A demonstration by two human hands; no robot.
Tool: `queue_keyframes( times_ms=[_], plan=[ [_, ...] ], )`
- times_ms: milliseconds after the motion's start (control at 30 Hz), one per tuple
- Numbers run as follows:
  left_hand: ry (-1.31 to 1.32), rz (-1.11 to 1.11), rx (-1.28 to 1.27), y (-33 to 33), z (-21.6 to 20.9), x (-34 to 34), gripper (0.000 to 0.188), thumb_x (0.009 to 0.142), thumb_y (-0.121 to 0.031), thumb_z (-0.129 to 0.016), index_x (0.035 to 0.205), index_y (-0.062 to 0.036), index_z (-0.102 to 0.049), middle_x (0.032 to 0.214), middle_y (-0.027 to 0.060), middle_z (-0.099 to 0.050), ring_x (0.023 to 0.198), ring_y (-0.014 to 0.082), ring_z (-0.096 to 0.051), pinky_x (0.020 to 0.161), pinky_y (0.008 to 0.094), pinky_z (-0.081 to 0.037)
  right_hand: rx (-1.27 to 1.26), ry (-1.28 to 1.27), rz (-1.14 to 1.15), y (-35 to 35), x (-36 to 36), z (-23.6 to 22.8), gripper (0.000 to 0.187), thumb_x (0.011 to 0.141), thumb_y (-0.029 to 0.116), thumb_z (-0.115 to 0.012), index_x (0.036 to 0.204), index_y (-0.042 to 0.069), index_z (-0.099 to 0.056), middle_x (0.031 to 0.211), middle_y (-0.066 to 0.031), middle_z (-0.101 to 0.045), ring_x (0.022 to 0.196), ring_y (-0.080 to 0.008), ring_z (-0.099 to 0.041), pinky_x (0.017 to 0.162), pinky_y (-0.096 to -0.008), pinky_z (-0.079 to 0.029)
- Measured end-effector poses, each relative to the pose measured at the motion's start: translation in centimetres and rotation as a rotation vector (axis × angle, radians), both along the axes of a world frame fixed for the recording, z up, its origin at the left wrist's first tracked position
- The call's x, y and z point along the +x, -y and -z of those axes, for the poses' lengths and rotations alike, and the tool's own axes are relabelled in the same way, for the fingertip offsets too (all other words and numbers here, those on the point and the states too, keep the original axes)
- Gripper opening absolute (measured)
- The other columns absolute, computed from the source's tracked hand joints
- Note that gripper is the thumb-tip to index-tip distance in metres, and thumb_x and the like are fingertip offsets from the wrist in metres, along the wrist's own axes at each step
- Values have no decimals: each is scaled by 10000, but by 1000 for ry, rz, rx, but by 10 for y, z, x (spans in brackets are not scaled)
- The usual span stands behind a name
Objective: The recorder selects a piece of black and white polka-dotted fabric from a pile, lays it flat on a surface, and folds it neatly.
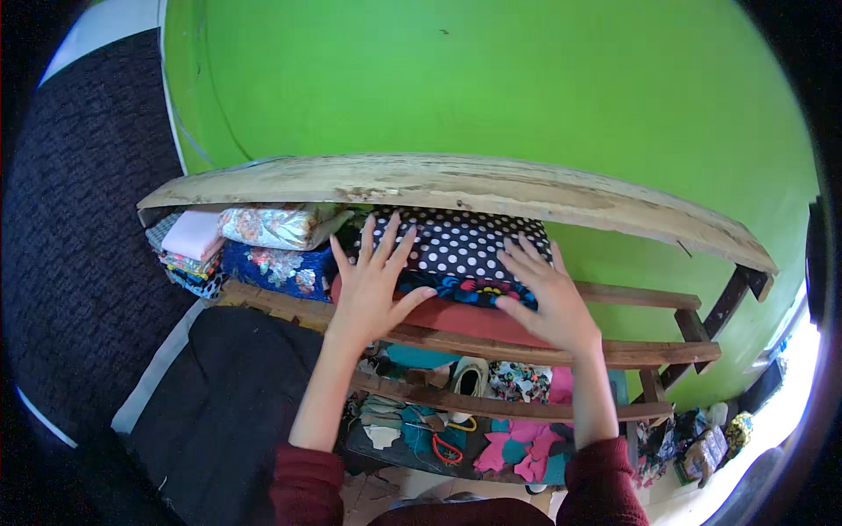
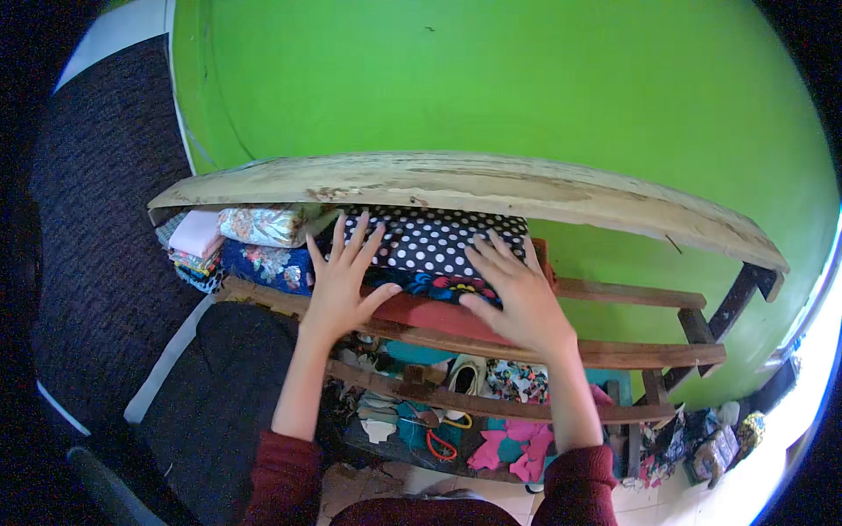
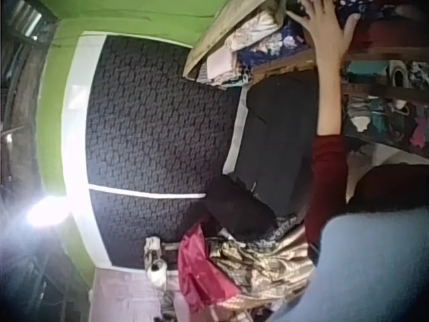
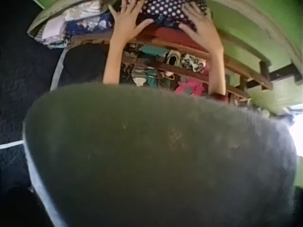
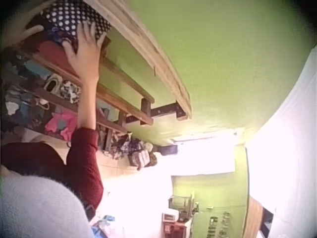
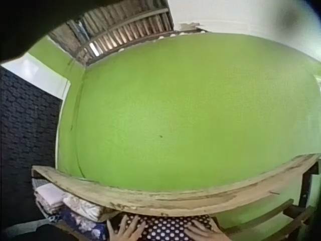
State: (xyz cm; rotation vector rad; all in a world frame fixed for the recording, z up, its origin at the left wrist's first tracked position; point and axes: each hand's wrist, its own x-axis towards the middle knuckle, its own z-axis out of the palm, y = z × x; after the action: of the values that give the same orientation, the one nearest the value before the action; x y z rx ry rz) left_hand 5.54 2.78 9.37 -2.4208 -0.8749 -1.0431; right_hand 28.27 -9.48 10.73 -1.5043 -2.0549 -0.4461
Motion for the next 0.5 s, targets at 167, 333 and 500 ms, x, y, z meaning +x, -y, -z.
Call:
queue_keyframes(
  times_ms=[167,333,500],
  plan=[
    [176,-47,-147,57,41,-16,610,826,-202,-497,1358,-30,-254,1431,164,-196,1309,429,-125,975,646,17,88,-22,18,3,-79,38,485,784,155,-546,1224,-19,-439,1327,-168,-382,1276,-320,-292,1034,-553,-126],
    [235,-221,-359,88,90,-68,646,779,-78,-455,1359,24,-191,1416,219,-183,1289,481,-114,925,699,12,-35,-85,-319,-27,-172,100,585,788,97,-478,1307,-75,-270,1356,-235,-299,1294,-351,-246,1026,-575,-99],
    [190,-503,-487,111,128,-135,659,772,-120,-491,1359,-3,-216,1426,196,-172,1293,457,-128,890,732,-69,-295,-216,-536,-35,-245,131,596,809,72,-444,1346,-42,-213,1388,-234,-246,1315,-375,-175,1030,-576,-63]
  ],
)
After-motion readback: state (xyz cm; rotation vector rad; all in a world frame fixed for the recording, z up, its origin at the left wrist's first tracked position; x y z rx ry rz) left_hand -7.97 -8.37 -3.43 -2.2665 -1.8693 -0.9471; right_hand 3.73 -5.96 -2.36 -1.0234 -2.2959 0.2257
